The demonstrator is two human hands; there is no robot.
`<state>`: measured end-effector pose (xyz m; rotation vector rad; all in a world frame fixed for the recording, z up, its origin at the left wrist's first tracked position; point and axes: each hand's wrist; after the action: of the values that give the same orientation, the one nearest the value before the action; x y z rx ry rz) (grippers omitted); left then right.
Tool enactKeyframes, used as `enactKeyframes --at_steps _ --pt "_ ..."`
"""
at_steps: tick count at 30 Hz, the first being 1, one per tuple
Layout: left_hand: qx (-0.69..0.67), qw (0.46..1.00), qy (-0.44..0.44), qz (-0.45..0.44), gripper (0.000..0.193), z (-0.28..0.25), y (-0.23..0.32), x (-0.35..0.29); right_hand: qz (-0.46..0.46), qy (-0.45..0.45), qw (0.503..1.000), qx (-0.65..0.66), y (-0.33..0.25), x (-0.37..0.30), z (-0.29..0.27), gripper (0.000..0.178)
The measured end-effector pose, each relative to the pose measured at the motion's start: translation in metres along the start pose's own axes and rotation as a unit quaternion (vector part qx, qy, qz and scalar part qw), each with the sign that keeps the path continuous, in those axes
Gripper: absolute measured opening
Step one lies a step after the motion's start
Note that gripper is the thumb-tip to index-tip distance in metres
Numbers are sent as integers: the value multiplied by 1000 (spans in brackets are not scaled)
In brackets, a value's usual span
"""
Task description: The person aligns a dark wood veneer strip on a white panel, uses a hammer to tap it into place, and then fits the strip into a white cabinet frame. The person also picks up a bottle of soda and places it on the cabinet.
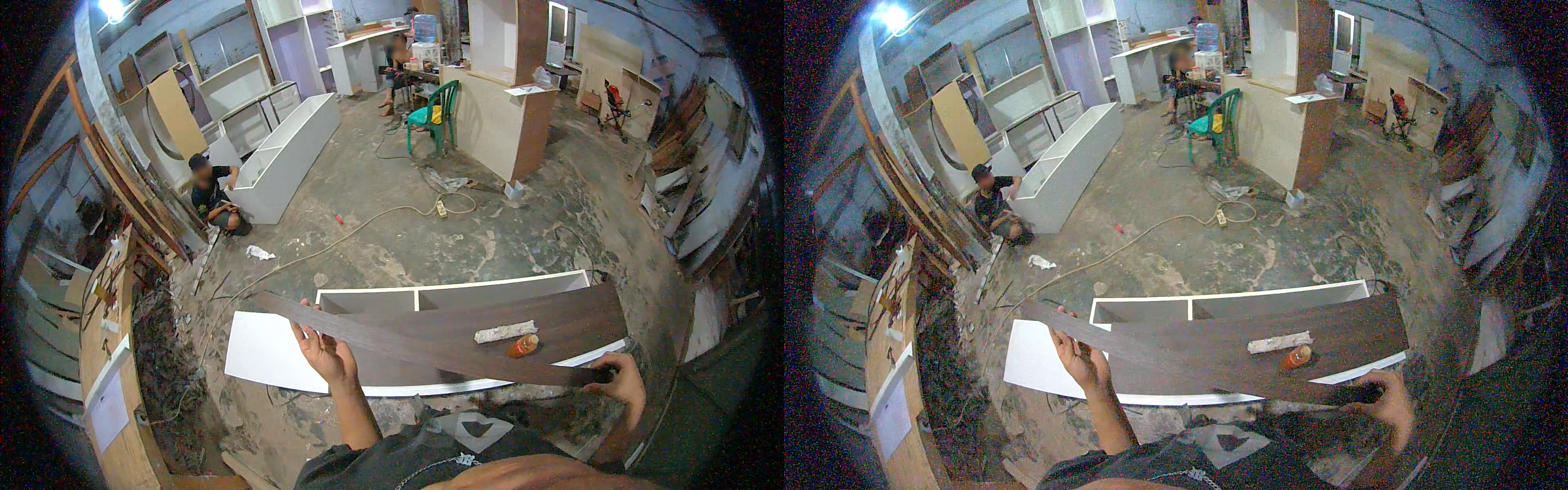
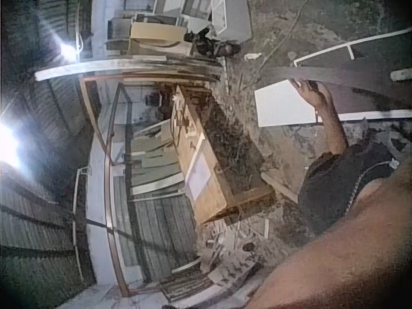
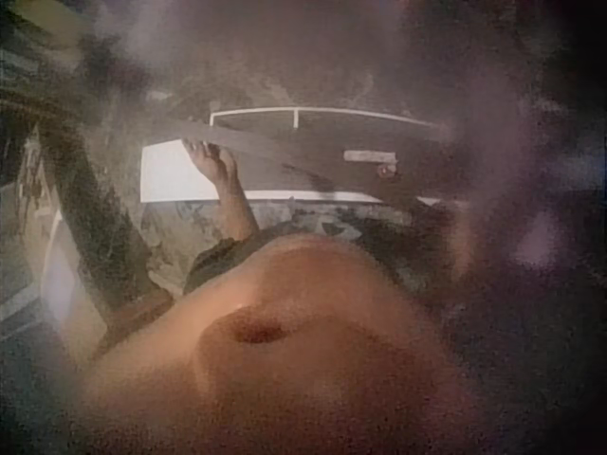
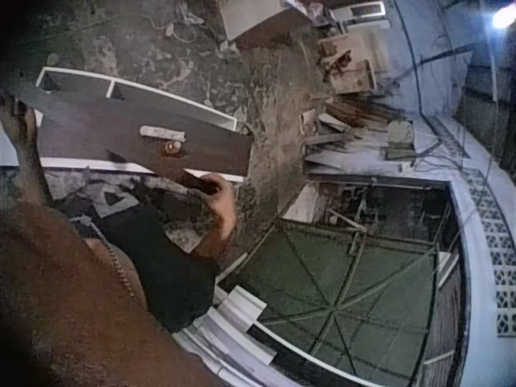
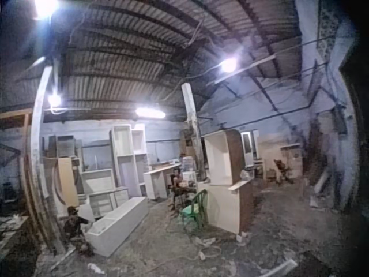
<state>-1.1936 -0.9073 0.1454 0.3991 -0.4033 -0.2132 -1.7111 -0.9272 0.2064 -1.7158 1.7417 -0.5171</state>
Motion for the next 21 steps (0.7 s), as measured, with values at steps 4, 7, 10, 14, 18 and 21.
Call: enactKeyframes --at_steps 4,7,10,14,18,21 --pt "4 1000 -9 -2 42 -4 1 0 8 17 1000 -1 -9 -3 0 45" --pt "14 1000 -4 -4 42 -8 0 1 -18 37 999 -19 -14 -5 -1 44" --pt "20 1000 -6 -4 42 -9 1 1 72 -38 996 48 -27 -3 -5 44" --pt "18 1000 -9 -8 40 -5 1 -1 95 -37 994 38 -44 -6 -8 43" --pt "21 1000 -3 -16 41 -5 0 -1 85 -72 993 27 -43 -2 -11 45" --pt "17 1000 -5 -21 43 -10 -1 0 99 -35 994 13 -26 -4 -6 45"
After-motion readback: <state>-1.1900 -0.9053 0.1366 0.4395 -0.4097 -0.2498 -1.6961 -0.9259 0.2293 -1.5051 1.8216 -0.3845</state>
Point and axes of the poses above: each hand's wrist, its own x-axis towards the middle knuckle, its own z-axis out of the palm, y = z × x, and after that the axes turned 13 degrees about z, right-handed
